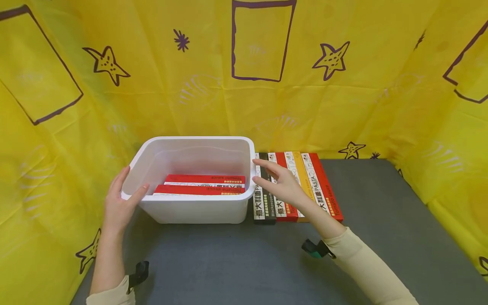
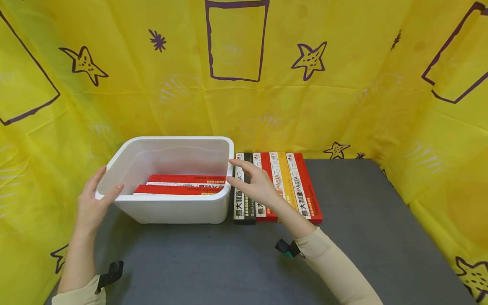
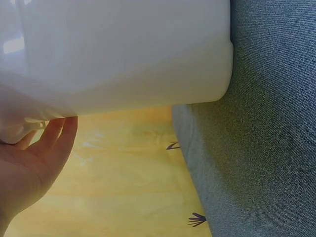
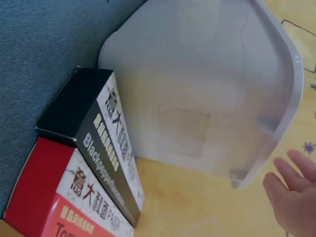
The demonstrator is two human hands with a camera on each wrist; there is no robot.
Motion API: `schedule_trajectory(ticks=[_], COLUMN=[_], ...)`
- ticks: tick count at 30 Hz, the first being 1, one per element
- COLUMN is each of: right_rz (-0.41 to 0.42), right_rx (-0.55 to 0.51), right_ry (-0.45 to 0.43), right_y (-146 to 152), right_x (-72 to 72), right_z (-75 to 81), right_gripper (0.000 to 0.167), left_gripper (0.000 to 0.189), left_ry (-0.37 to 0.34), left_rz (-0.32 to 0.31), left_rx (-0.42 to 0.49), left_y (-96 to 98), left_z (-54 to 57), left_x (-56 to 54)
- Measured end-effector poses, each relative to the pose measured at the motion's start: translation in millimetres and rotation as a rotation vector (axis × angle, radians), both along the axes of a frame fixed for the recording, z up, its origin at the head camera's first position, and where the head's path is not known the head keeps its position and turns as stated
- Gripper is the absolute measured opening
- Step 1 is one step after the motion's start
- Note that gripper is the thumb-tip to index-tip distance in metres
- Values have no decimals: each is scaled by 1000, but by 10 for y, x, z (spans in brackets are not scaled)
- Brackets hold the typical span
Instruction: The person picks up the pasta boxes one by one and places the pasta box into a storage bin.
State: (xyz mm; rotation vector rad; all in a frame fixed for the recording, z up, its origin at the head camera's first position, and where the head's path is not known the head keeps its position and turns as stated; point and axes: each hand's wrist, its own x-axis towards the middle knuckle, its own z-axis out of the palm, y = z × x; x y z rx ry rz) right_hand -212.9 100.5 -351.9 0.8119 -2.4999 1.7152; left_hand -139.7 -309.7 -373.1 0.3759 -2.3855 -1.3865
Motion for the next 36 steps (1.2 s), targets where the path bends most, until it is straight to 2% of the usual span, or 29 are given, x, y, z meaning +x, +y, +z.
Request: schedule_trajectory(ticks=[11, 16, 27, 36], right_rz=[-26, -58, -100, -172], right_rx=[-20, -24, -105, -57], right_ry=[-30, -101, -126, -147], right_y=[199, 325, 579, 777], right_x=[46, 93, 141, 200], right_z=[-125, -201, -376, -512], right_gripper=[60, 64, 61, 62], left_gripper=[77, 78, 78, 77], left_ry=[21, 12, 3, 2], left_rz=[3, 15, 38, 33], left_rx=[7, 14, 25, 23], left_y=[-1, 2, 15, 26], left_z=[28, 11, -1, 10], left_x=[-12, -16, -3, -10])
